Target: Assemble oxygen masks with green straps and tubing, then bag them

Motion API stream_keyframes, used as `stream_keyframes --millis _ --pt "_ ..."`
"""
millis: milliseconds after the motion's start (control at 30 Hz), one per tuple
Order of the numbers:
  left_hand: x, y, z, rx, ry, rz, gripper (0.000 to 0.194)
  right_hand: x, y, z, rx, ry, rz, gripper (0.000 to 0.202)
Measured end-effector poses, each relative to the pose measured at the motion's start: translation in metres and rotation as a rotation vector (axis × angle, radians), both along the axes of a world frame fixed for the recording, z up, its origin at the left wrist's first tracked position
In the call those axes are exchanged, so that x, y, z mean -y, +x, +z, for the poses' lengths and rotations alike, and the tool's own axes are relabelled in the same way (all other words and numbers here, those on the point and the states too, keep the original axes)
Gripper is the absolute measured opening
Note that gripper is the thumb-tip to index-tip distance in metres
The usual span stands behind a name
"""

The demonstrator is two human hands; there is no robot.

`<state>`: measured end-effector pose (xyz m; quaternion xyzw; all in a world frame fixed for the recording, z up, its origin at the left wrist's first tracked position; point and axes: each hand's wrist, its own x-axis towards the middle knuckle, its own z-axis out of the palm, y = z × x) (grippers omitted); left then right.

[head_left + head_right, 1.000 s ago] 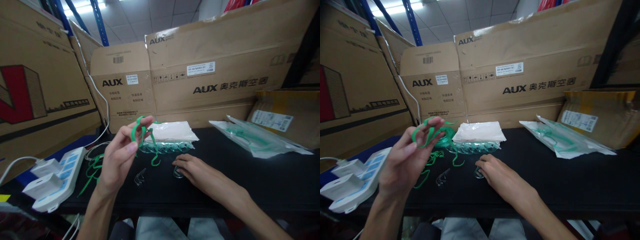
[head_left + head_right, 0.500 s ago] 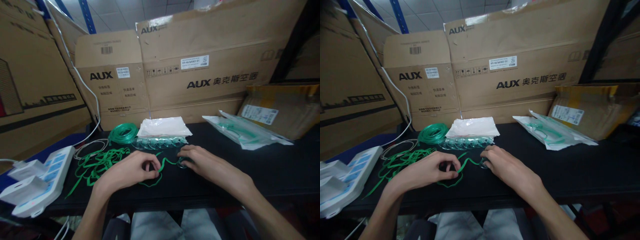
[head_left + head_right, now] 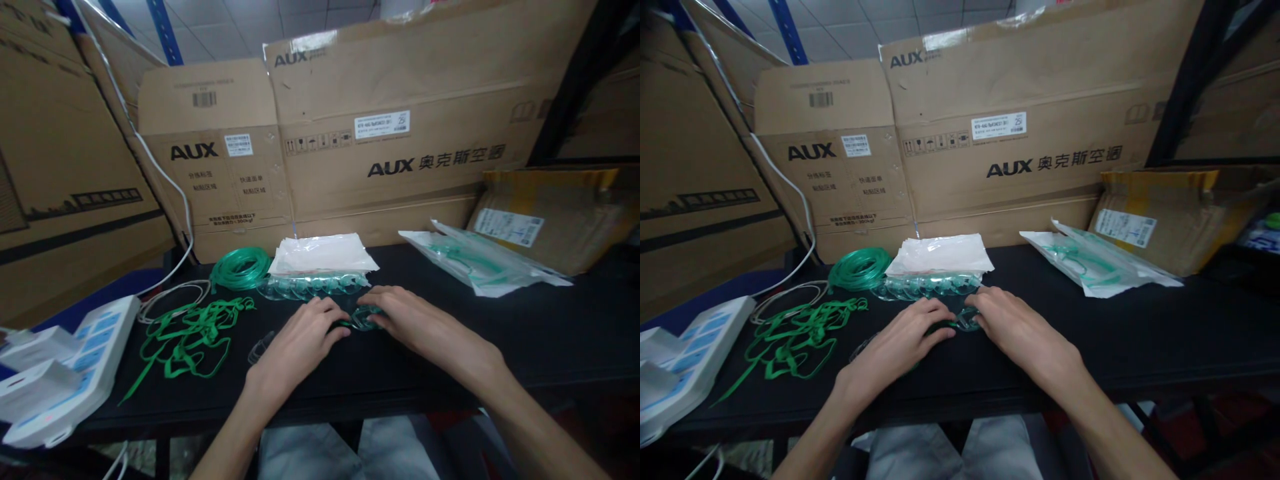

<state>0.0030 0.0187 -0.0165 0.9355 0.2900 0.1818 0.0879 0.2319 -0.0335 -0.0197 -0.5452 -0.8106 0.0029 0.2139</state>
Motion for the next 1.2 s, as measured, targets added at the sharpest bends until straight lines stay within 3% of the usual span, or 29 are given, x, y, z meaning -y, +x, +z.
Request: stream_keyframes --millis 267,467,567,733,833,900,1200 --pt "-0.001 -0.004 -0.002 -0.023 0.009 0.017 0.019 -0.001 -0.015 0.017 0.090 -0.104 -0.187 0.021" --pt "0.001 -0.001 0.002 0.052 0.013 0.044 0.018 -0.017 -0.009 0.014 -0.138 -0.044 -0.205 0.022" --pt "-0.003 -0.001 0.006 0.170 0.006 0.013 0.019 -0.023 -0.011 0.015 -0.273 -0.028 -0.161 0.020" --pt "-0.006 -0.002 0.016 0.341 -0.043 -0.012 0.017 -0.029 -0.018 0.013 -0.706 -0.212 -0.041 0.011" --pt "-0.002 -0.002 0.022 0.416 -0.085 -0.024 0.013 -0.032 -0.022 0.011 -0.935 -0.291 0.100 0.019" --pt "0.002 -0.001 0.025 0.451 -0.105 -0.018 0.012 -0.032 -0.025 0.012 -0.998 -0.313 0.153 0.023" --pt "-0.001 -0.001 0.022 0.492 -0.030 0.073 0.012 -0.024 -0.035 0.021 -1.052 -0.403 0.149 0.012"
